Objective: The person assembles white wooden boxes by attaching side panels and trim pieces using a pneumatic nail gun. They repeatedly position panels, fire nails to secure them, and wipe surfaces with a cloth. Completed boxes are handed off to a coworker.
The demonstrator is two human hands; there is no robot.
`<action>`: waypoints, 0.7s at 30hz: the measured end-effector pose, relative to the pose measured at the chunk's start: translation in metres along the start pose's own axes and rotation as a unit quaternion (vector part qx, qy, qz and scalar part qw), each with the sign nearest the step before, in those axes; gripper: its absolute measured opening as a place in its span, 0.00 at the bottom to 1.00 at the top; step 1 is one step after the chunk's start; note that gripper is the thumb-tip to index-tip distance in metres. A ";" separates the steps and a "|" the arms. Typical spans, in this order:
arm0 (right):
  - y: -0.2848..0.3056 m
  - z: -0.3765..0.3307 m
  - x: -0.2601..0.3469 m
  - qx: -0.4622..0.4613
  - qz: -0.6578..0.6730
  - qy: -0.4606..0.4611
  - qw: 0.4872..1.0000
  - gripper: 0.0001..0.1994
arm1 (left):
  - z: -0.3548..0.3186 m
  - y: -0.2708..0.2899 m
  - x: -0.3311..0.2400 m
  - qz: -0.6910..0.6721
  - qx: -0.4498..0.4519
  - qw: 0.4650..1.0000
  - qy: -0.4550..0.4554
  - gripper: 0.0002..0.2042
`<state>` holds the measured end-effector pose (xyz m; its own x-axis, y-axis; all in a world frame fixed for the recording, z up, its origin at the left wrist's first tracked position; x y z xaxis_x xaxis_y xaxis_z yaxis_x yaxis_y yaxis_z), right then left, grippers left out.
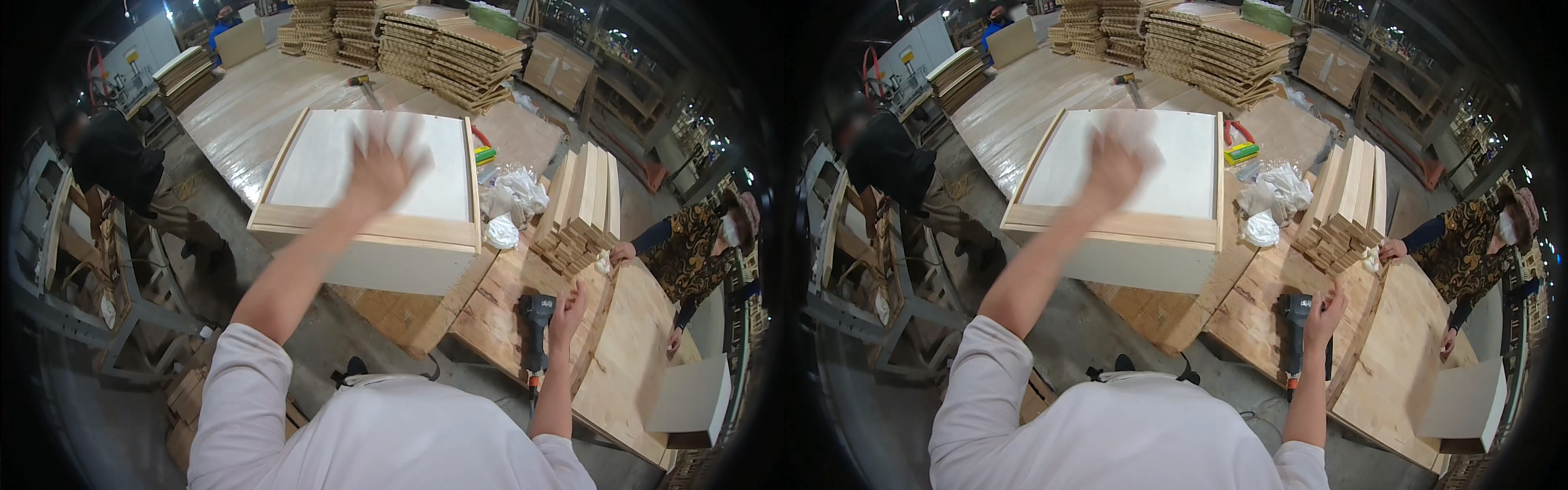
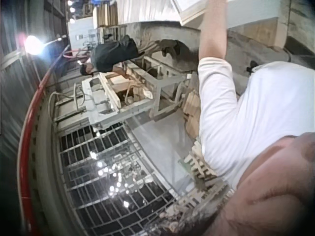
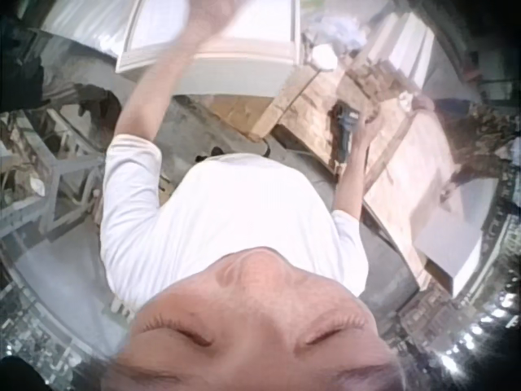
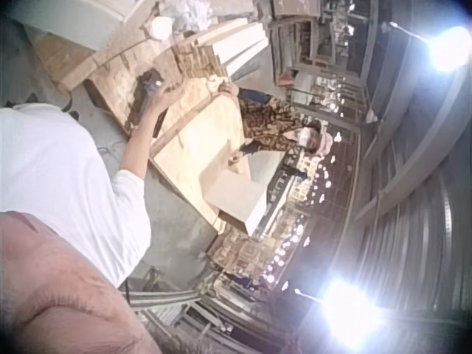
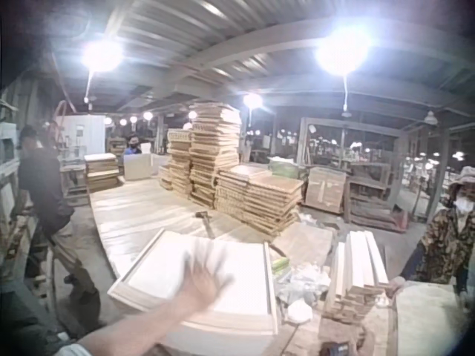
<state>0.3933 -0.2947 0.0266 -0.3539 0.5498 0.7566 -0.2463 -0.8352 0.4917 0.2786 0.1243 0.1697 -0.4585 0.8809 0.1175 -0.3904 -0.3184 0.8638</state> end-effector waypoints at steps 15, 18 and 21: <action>0.010 -0.060 -0.072 0.258 -0.301 -0.109 0.911 0.46 | -0.087 0.005 -0.079 -0.193 -0.133 0.938 -0.254 0.25; 0.035 -0.046 -0.076 0.241 -0.286 -0.140 0.917 0.45 | -0.091 0.008 -0.061 -0.243 -0.095 0.923 -0.283 0.21; 0.059 -0.028 -0.061 0.219 0.043 -0.229 0.948 0.40 | -0.058 0.032 -0.025 -0.345 -0.127 0.921 -0.129 0.17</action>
<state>0.3749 -0.3775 -0.0025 0.0972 0.5004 0.8603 0.1995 -0.8567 0.4757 0.2310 0.0714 0.1658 0.1603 0.9477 -0.2760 -0.7068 0.3054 0.6381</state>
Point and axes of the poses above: each hand's wrist, its own z-axis towards the middle knuckle, its own y-axis out of the back of the hand, x = y × z, the point moved 2 cm from there along z, towards the middle knuckle, and after that the axes turned 6 degrees about -x, right-handed, at the moved point
